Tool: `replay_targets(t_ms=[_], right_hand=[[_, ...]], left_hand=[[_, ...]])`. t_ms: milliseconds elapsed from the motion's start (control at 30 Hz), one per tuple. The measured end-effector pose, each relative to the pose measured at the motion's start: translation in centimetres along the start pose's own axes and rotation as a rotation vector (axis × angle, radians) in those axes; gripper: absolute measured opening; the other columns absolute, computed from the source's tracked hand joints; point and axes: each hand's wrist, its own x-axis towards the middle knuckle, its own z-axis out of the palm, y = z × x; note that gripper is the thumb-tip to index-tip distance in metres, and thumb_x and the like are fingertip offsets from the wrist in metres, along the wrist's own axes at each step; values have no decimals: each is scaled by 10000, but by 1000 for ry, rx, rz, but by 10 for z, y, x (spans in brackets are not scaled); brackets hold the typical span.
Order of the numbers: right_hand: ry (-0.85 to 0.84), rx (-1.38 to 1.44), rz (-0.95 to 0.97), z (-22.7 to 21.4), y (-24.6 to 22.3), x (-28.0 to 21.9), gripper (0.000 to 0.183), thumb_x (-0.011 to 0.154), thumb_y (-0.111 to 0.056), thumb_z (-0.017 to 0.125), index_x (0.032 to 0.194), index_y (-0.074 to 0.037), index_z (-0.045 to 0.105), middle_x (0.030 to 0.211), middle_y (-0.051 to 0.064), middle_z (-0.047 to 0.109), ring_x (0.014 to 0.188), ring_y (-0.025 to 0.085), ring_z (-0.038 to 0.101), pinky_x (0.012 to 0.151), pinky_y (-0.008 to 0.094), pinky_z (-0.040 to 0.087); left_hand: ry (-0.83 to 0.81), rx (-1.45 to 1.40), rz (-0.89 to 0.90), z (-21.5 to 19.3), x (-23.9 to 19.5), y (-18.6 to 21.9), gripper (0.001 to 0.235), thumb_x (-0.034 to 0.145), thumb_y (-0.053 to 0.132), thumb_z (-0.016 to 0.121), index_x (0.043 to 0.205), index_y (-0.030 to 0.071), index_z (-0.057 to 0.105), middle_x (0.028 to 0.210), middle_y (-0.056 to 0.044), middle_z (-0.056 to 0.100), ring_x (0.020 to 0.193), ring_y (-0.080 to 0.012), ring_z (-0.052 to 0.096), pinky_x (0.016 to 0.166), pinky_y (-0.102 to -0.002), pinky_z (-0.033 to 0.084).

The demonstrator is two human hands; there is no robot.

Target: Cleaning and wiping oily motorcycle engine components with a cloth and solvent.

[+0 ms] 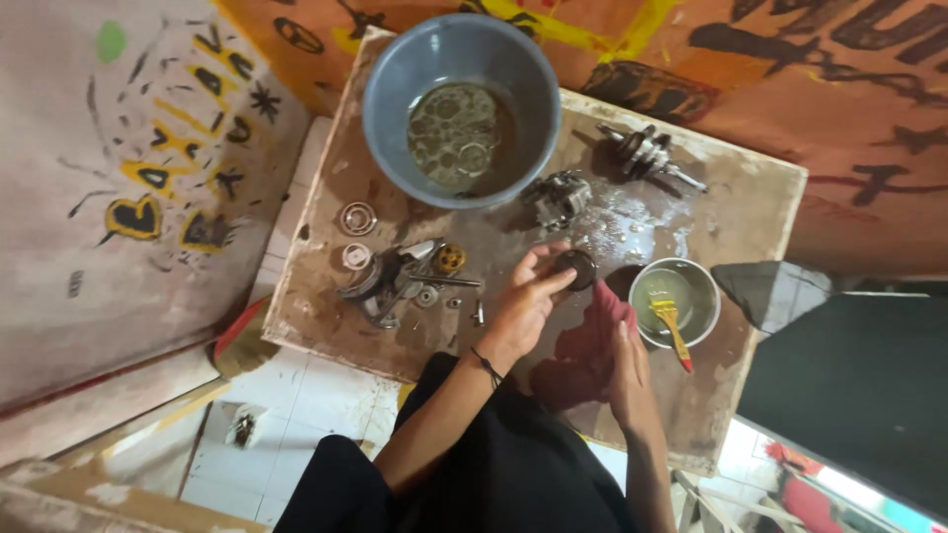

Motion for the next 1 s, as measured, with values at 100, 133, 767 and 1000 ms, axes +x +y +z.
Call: replay_targets(t_ms=[100,133,767,1000], right_hand=[[38,-142,-159,-2,-9,4,583,1103,-343,303,1558,13,380,1566,131,470,1445,238,439,1195,358,310],[44,-145,-163,2,-17,4,583,1103,-343,303,1558,13,380,1566,131,470,1445,238,439,1195,358,310],[232,-786,-391,-16,2,14,450,1119,-296,381,1076,28,691,1321,313,573,1241,467,559,1066,483,437],[285,-581,-493,23,-49,7,452,1107,-246,405,1431,41,534,1403,244,562,1315,350,553,1120,430,406]], left_hand=[[-5,13,61,10,8,8,403,921,-76,656,1282,68,551,1193,-115,694,1085,-209,681,934,-339,566],[-12,12,59,17,7,9,403,921,-76,656,1282,68,551,1193,-115,694,1085,-209,681,934,-339,566],[-268,427,366,71,-32,34,569,1065,-46,579,1592,30,379,1310,-159,699,1060,-104,620,921,-235,482],[-357,535,244,102,-54,87,601,981,-47,587,1542,57,397,1504,27,539,1181,-43,616,1008,-207,504]])
